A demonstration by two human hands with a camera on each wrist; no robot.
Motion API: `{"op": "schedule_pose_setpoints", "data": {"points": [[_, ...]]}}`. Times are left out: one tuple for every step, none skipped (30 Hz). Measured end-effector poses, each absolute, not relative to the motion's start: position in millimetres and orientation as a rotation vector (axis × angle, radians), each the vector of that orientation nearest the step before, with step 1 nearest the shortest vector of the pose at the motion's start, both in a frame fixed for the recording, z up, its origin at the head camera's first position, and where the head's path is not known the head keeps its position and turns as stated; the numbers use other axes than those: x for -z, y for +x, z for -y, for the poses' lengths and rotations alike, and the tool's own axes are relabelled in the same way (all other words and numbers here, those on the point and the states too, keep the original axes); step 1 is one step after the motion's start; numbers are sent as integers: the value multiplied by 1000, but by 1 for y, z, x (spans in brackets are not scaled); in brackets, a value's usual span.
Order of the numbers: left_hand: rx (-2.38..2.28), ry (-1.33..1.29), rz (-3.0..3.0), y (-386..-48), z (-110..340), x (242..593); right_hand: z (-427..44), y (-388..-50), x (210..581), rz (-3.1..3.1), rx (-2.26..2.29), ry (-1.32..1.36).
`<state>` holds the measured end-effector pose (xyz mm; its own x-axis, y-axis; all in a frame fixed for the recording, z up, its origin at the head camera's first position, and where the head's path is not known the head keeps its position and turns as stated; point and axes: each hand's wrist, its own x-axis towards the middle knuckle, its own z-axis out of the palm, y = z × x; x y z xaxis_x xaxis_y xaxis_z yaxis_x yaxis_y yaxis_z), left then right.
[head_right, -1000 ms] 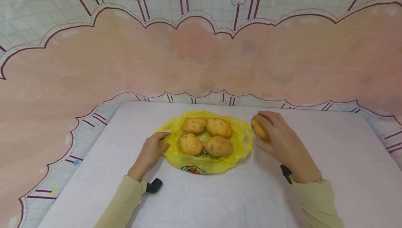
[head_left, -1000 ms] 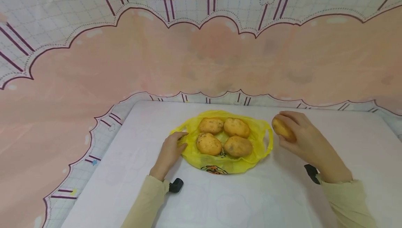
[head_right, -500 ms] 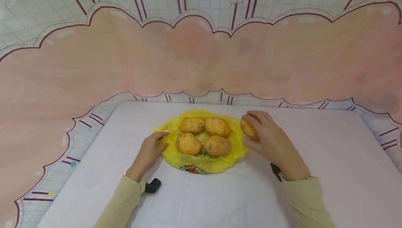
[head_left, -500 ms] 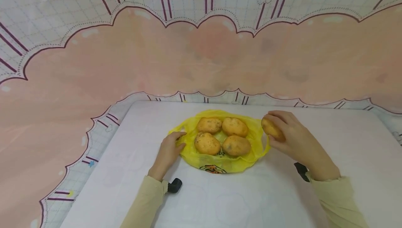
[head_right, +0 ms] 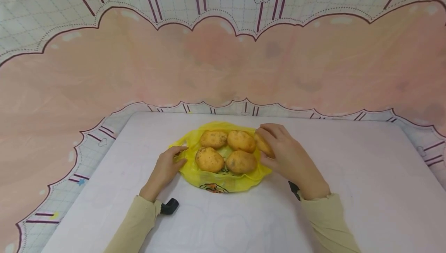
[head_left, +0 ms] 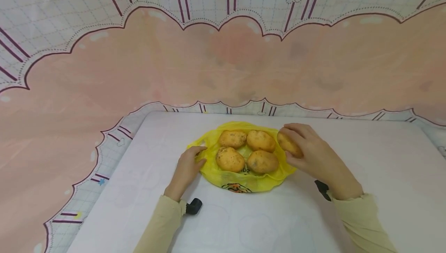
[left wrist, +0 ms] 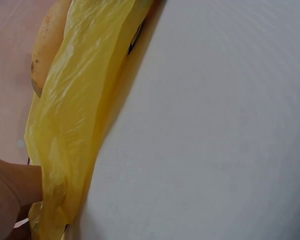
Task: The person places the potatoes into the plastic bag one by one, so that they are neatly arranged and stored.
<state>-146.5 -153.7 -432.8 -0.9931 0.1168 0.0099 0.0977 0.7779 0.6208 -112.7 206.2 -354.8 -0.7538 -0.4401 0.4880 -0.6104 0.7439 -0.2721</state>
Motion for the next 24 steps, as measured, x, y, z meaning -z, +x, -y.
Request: {"op": "schedule_pose_setpoints", "data": {"points": [[-1023,176,-2935,-146,154,433,-205,-113,355,2548,-592,814],[-1023,179,-2936,-146,154,433,-204,-113,354,2548,-589,820],[-1023,181,-2937,-146,154,432,-203,-114,354,2551,-588,828],[-1024,182,-2938,-146,154,432,-202,-114,354,2552,-589,838],[-1023,183,-2939,-146,154,432,-201,-115,353,2555,-589,846],[-1025,179,-2937,-145,154,432,-200,-115,353,2559,-589,852],[-1023,178,-2938,-145,154,432,-199,-115,353,2559,-589,857],[-1023,176,-2938,-145,154,431,-197,-116,352,2560,-588,860],[-1023,176,-2939,-145,154,431,-196,-116,352,2561,-590,864],[-1025,175,-2938,-145,154,431,-195,-116,352,2561,-589,870],[-1026,176,-2938,-145,154,431,-194,-117,352,2561,-588,876],[-1030,176,-2937,-145,154,431,-193,-117,352,2558,-588,882],[-1032,180,-2938,-145,154,430,-193,-118,352,2554,-587,890],[-1037,182,-2936,-145,154,430,-192,-118,352,2551,-585,899],[-1040,186,-2936,-145,154,430,-191,-118,353,2546,-586,907],[-1044,188,-2934,-145,154,431,-190,-119,353,2542,-585,914],[-1047,191,-2934,-145,154,431,-190,-120,354,2539,-586,919],[-1051,192,-2933,-145,154,431,-188,-120,354,2536,-588,924],[-1053,195,-2932,-145,154,431,-187,-121,354,2534,-590,930],[-1053,195,-2932,-145,154,431,-186,-121,354,2532,-593,937],[-1053,195,-2933,-145,154,431,-184,-122,355,2531,-596,945],[-1053,195,-2934,-145,154,431,-183,-122,355,2530,-598,953],[-1051,195,-2936,-145,154,431,-181,-123,354,2526,-599,963],[-1051,195,-2935,-145,154,431,-180,-123,354,2522,-599,972]]}}
